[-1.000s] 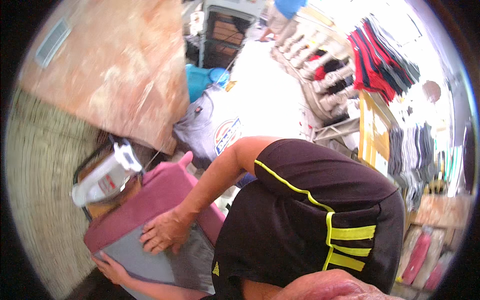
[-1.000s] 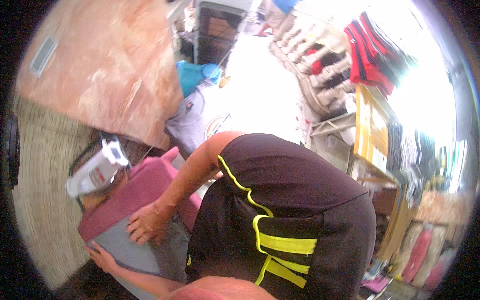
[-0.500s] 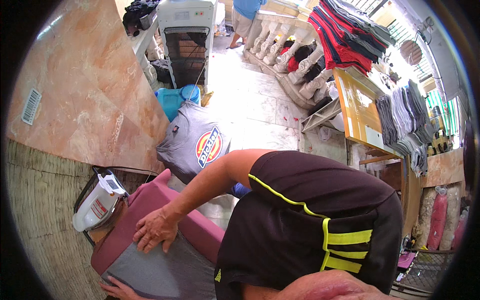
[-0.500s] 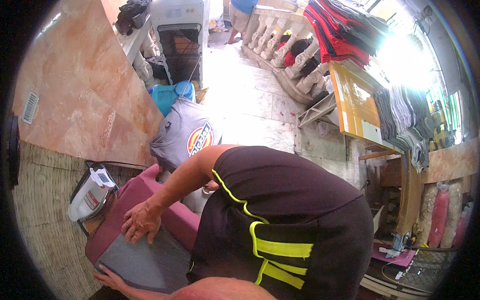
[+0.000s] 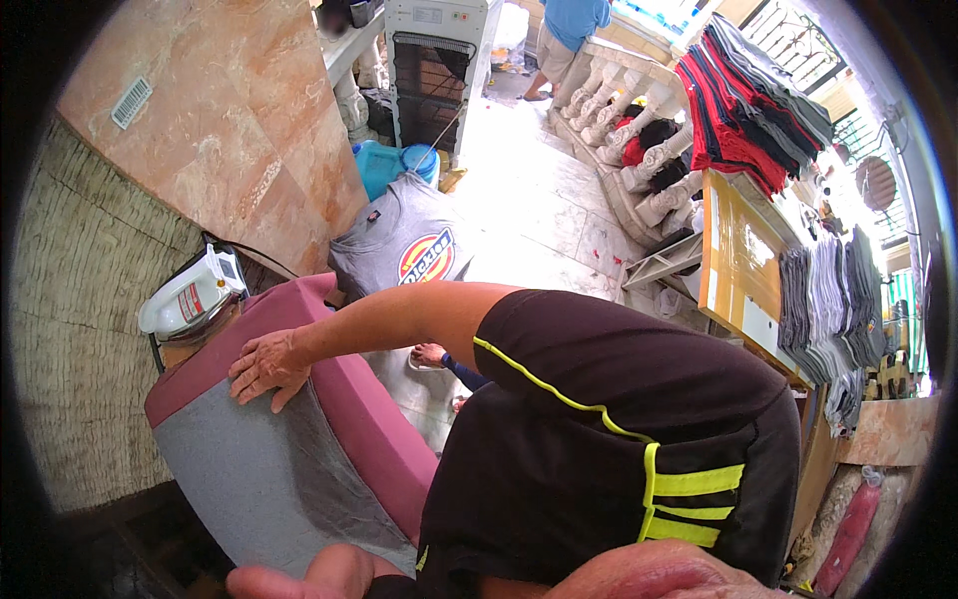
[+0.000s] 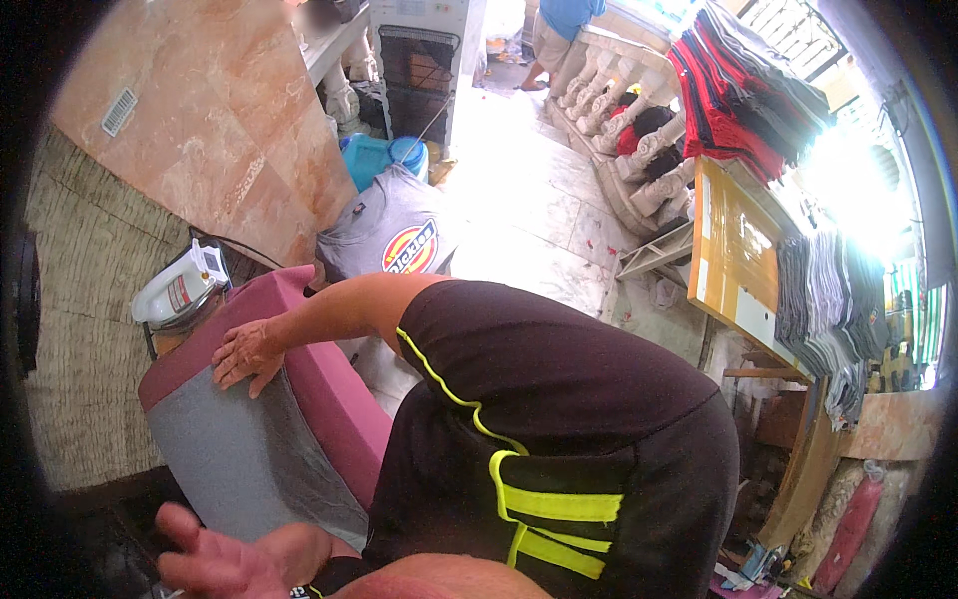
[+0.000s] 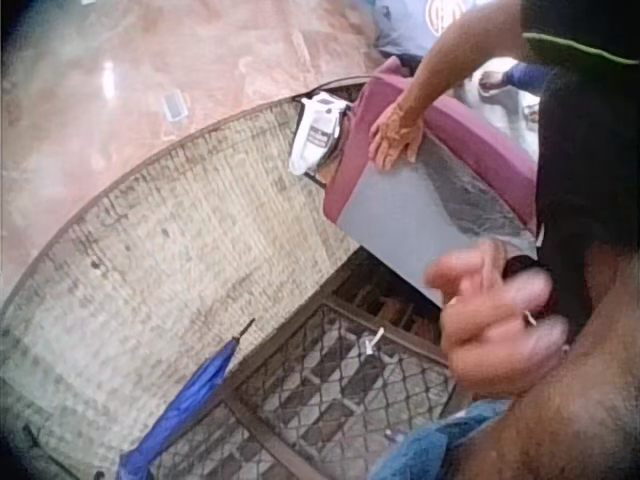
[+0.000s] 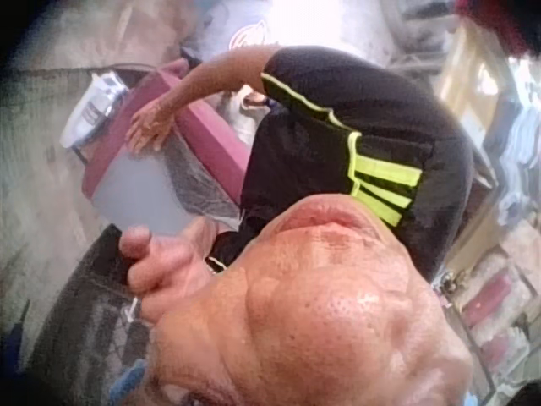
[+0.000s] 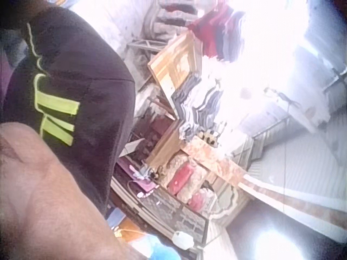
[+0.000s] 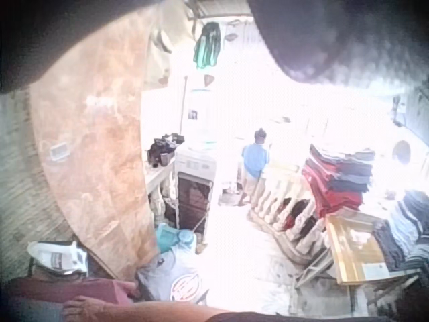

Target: The person irons a grey Dickies t-shirt on a pink ironing board. They smooth the fabric, use a white steam iron to press the front and back, and flip the shirt to iron different sections. The shirt is handled one at a time and placed back on the board after ironing.

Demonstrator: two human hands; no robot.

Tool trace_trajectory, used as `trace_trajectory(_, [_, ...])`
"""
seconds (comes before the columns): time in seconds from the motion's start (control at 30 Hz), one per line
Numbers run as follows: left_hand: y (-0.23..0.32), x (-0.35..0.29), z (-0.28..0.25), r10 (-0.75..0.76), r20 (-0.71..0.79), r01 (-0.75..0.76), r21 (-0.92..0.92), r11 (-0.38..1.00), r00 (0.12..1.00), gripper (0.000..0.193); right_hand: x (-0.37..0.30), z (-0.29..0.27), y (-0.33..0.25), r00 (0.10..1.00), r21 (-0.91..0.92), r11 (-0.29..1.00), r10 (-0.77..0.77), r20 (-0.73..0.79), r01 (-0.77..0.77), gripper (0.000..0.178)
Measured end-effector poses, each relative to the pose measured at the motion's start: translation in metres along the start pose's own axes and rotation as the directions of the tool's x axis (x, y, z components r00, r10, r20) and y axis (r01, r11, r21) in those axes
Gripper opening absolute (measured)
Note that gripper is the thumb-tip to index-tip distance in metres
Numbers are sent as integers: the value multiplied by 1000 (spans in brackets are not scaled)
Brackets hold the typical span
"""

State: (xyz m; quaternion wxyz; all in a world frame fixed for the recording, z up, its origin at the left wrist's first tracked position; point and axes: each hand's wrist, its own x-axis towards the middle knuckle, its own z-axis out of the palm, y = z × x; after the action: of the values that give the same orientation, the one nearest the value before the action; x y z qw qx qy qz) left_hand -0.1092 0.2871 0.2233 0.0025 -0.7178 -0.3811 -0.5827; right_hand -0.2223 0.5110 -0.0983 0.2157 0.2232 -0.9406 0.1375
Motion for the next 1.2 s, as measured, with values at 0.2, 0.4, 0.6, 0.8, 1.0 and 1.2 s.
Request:
trace_trajectory(0.2, [35, 34, 55, -261, -514, 35, -407, 913, 817, 7, 1, -5, -6, 999, -13, 1000, 7, 46, -6, 66])
trace_trajectory(0.4, [18, 38, 20, -185, 42, 173, -600, 781, 982, 18, 6, -2, -3, 999, -27, 999, 35, 40, -34, 66])
trace_trajectory(0.6, [4, 51, 17, -252, 388, 454, -623, 637, 886, 14, -1, 0, 0, 997, -64, 997, 54, 59, -50, 68])
trace_trajectory(0.8, [3, 71, 6, -491, 500, 665, -265, 698, 714, 8, -11, -3, 2, 996, -17, 996, 85, 22, -84, 68])
trace_trajectory(1.0, [-34, 41, 27, 245, 283, 144, -874, 464, 927, 20, 9, 3, -4, 1000, -34, 999, 21, -19, -22, 66])
trace_trajectory(1.2, [-10, 39, 12, 95, 109, -22, -535, 845, 989, 19, -6, -10, -3, 999, 15, 999, 42, -7, -42, 65])
